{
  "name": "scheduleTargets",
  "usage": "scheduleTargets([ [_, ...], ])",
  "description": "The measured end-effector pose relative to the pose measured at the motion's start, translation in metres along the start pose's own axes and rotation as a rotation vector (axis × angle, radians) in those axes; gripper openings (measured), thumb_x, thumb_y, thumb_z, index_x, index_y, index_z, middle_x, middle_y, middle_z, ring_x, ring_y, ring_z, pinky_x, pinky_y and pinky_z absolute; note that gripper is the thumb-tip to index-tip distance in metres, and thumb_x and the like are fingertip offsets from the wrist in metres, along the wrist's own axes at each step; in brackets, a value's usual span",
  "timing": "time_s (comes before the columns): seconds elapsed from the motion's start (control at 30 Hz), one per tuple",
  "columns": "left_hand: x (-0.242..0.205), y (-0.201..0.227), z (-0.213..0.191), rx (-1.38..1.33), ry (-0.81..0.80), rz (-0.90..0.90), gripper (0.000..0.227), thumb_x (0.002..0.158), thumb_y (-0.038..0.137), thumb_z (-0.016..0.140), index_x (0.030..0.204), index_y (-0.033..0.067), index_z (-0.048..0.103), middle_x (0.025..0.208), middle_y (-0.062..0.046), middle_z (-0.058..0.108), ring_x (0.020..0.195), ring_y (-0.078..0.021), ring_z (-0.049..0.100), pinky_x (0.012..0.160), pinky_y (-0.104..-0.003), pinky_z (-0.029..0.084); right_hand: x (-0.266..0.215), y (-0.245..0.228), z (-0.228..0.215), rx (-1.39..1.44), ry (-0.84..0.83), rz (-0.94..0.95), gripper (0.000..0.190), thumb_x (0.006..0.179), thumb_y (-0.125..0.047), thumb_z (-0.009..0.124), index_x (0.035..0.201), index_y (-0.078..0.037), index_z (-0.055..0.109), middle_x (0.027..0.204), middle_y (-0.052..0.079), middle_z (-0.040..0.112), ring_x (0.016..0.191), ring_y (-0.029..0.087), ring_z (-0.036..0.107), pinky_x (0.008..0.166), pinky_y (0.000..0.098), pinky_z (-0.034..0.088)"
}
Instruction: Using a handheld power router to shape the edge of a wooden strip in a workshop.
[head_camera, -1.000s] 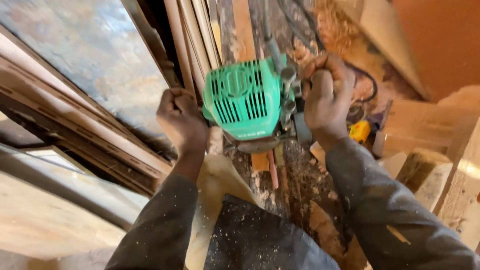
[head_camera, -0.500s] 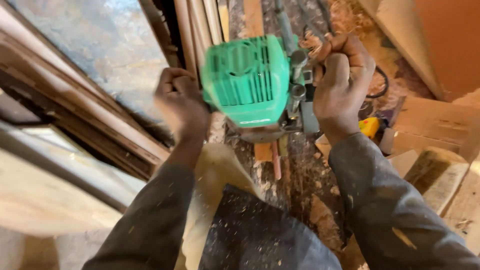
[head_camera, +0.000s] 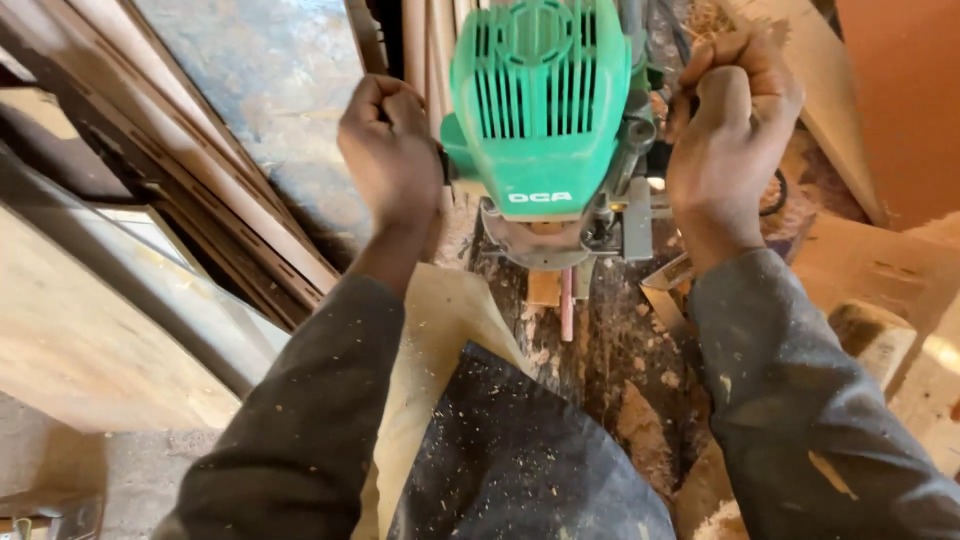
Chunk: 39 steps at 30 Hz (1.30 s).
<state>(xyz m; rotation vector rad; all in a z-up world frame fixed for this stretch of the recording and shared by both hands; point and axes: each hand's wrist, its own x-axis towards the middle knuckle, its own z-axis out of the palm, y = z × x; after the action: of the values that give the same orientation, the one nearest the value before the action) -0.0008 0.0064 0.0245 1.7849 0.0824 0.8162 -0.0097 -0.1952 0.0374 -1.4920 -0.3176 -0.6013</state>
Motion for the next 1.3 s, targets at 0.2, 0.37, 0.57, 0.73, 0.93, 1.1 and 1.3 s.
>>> scheduleTargets([
  [0.2,-0.005,-0.006,0.002,0.002,0.030,-0.058,0.016,0.070,0.004,0.036,0.060,0.0082,0.048,0.052,-0.001,0.044,0.045,-0.0106,0.036,0.036,-0.026,0.025,-0.003,0.013,0.002,-0.016,0.049,0.041,0.020,0.079,0.007,0.029,0.074,-0.006,0.043,0.062,0.004,0.040,0.046,0.010,0.033,0.038,0.0228,0.028],
  [0.37,-0.011,-0.038,0.007,-0.020,-0.019,-0.056,0.017,0.074,0.006,0.034,0.063,0.0095,0.046,0.053,0.000,0.044,0.041,-0.0090,0.036,0.031,-0.024,0.027,-0.009,0.021,0.007,0.002,0.095,0.058,0.018,0.080,0.005,0.031,0.074,-0.004,0.044,0.055,0.005,0.037,0.043,0.010,0.030,0.041,0.0239,0.026],
  [0.57,-0.018,-0.056,0.014,0.179,0.076,-0.144,0.015,0.068,0.010,0.037,0.059,0.0136,0.049,0.054,-0.003,0.054,0.052,-0.0171,0.051,0.047,-0.032,0.037,-0.020,0.039,0.000,-0.092,0.098,0.102,0.014,0.078,-0.002,0.032,0.071,-0.004,0.044,0.055,0.005,0.036,0.046,0.012,0.033,0.045,0.0255,0.028],
  [0.73,-0.001,-0.008,0.006,0.152,-0.024,-0.142,0.019,0.075,0.010,0.033,0.063,0.0100,0.048,0.052,-0.004,0.051,0.044,-0.0142,0.045,0.035,-0.029,0.032,0.001,0.018,-0.006,0.006,0.122,0.145,0.019,0.075,0.004,0.029,0.071,-0.006,0.044,0.061,0.004,0.041,0.046,0.010,0.036,0.040,0.0224,0.030],
  [0.93,0.004,0.015,-0.004,0.101,-0.002,-0.078,0.020,0.074,0.009,0.031,0.057,0.0100,0.042,0.047,-0.002,0.041,0.041,-0.0118,0.033,0.036,-0.029,0.021,0.007,0.002,0.000,0.013,0.095,0.081,0.019,0.077,0.005,0.029,0.071,-0.006,0.042,0.062,0.005,0.041,0.044,0.012,0.033,0.039,0.0243,0.028],
  [1.1,-0.002,0.002,0.002,0.125,0.022,-0.087,0.019,0.072,0.010,0.032,0.058,0.0113,0.044,0.046,-0.001,0.045,0.038,-0.0108,0.036,0.032,-0.028,0.023,0.000,0.011,-0.002,0.019,0.095,0.104,0.016,0.079,0.001,0.031,0.072,-0.005,0.044,0.065,0.006,0.043,0.044,0.012,0.032,0.041,0.0251,0.027],
  [1.3,-0.009,-0.030,0.013,0.115,0.015,0.003,0.018,0.073,0.008,0.033,0.063,0.0109,0.048,0.053,-0.002,0.050,0.044,-0.0108,0.045,0.034,-0.025,0.037,-0.010,0.035,-0.005,-0.001,0.099,0.108,0.018,0.082,0.003,0.030,0.077,-0.007,0.044,0.071,0.005,0.044,0.049,0.011,0.034,0.044,0.0245,0.034],
])
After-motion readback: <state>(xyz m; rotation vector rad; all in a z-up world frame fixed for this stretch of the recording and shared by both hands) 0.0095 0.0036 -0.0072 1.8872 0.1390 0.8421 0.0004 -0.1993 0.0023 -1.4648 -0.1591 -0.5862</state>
